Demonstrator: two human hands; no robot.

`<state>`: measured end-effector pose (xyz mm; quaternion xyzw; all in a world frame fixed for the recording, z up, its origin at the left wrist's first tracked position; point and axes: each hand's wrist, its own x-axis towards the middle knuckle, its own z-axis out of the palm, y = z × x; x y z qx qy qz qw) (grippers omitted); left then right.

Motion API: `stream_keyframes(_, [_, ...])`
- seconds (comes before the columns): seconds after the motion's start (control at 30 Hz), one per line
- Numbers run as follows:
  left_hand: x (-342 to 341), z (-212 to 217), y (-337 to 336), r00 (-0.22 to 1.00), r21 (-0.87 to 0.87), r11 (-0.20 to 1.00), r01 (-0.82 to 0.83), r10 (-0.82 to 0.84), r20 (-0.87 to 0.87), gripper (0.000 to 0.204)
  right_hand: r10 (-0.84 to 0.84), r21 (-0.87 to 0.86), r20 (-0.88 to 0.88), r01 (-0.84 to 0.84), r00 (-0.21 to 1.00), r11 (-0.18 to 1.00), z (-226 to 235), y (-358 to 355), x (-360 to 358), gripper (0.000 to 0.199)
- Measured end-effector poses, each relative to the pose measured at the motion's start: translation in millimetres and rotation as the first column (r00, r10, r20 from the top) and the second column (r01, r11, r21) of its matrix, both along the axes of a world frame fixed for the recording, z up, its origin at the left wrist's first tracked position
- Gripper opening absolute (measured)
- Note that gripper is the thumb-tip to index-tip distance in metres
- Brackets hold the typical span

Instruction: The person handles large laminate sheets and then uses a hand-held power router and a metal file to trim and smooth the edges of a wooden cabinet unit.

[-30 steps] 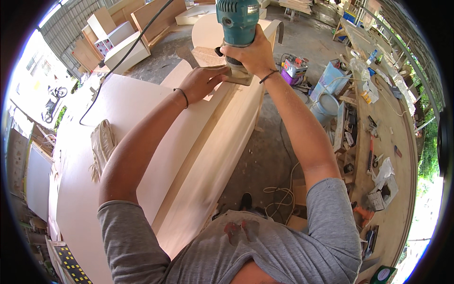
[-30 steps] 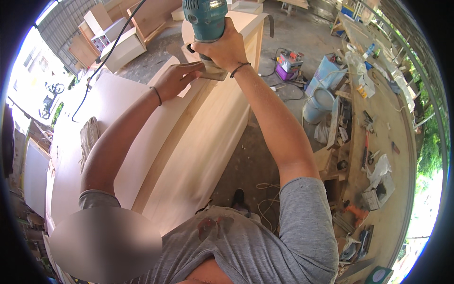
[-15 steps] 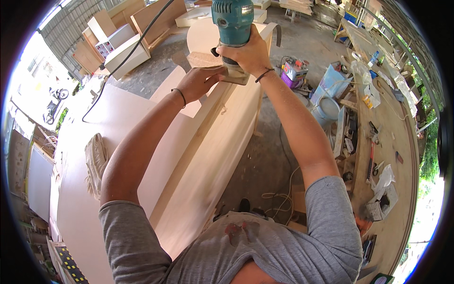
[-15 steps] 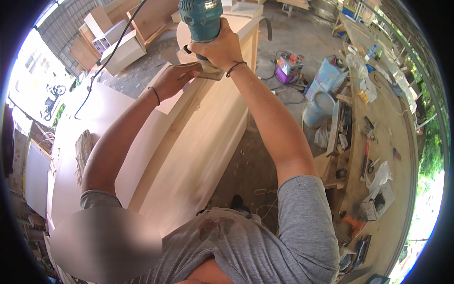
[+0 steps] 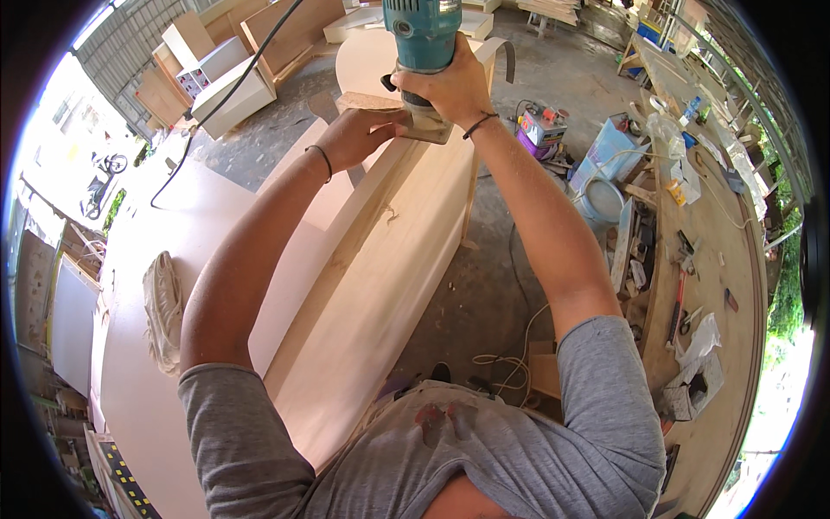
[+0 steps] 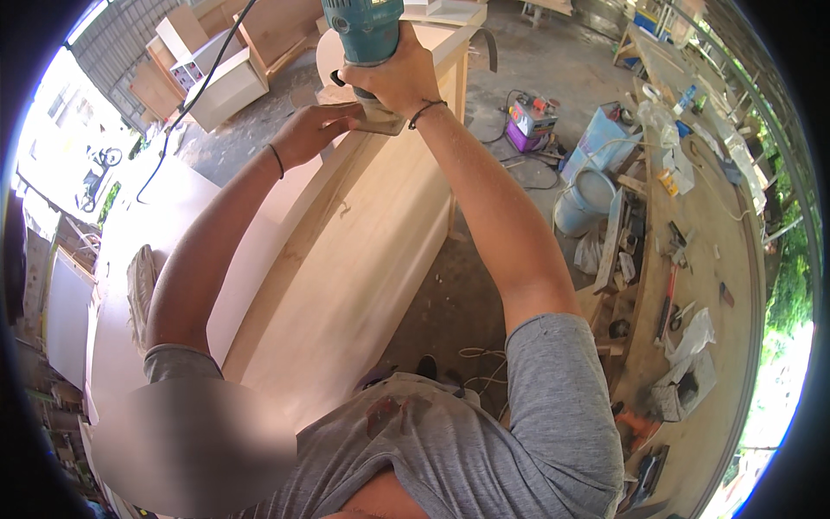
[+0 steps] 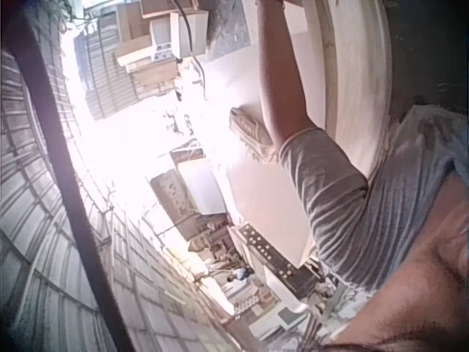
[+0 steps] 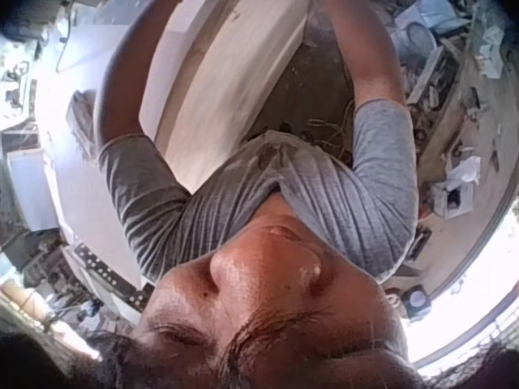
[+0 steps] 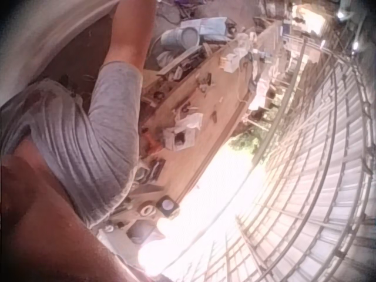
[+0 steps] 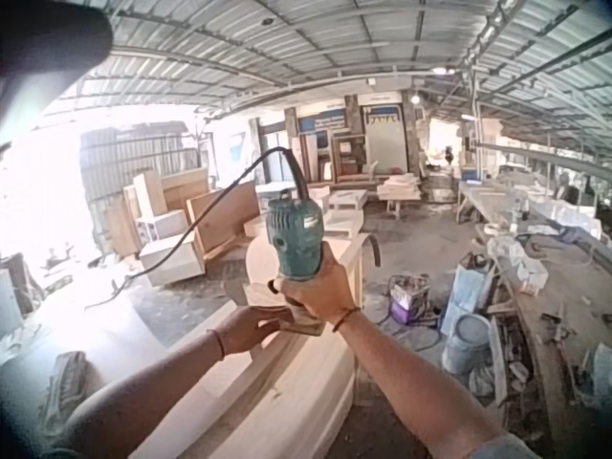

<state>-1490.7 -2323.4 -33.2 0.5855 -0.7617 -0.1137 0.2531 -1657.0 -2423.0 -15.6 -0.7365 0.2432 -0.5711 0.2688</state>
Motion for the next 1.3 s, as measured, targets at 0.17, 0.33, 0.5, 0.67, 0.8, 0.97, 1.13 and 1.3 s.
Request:
stream_keyframes(0.17, [4.1, -4.0, -15.1, 0.999, -0.022, 0.999, 0.032, -0.032, -0.005, 0.032, 0.006, 0.001, 0.003, -0.006, 1.000, 1.000, 0.0, -9.7, -0.5, 0.074])
stream_keyframes(0.33, [2.2, -3.6, -26.1, 0.999, -0.029, 0.999, 0.032, -0.032, 0.006, 0.031, 0.007, 0.002, 0.001, -0.007, 1.000, 1.000, -0.8, -21.7, -1.5, 0.076])
stream_keyframes(0.5, [-2.0, 1.6, -36.4, 0.999, -0.005, 1.000, 0.011, -0.011, 0.047, 0.032, -0.022, 0.037, -0.016, 0.023, 1.000, 0.999, 1.6, -30.4, -4.5, 0.077])
stream_keyframes(0.67, [-5.4, 5.3, -49.0, 0.997, 0.009, 1.000, 0.007, -0.008, 0.075, 0.033, 0.016, 0.087, 0.001, -0.016, 1.000, 0.996, 6.1, -38.0, -7.4, 0.077])
stream_keyframes(0.8, [-4.4, -0.9, -67.3, 0.999, -0.011, 1.000, 0.020, -0.020, 0.042, 0.034, 0.004, 0.082, -0.010, -0.003, 1.000, 0.997, 3.5, -57.9, -8.4, 0.077])
stream_keyframes(0.97, [-3.6, 0.0, -86.4, 0.995, -0.046, 0.995, 0.084, -0.082, 0.052, 0.032, 0.017, 0.068, 0.009, -0.017, 1.000, 0.998, 4.8, -74.4, -10.5, 0.075])
stream_keyframes(1.13, [3.3, -10.4, -110.2, 0.992, -0.116, 0.985, 0.127, -0.124, 0.029, 0.030, 0.028, 0.054, 0.023, -0.029, 0.999, 0.998, 1.8, -94.5, -11.1, 0.072])
stream_keyframes(1.3, [-6.2, -6.0, -125.8, 0.983, -0.193, 0.974, 0.117, -0.085, 0.165, 0.029, 0.040, 0.086, 0.026, -0.042, 0.999, 0.995, 3.1, -112.1, -17.0, 0.072])
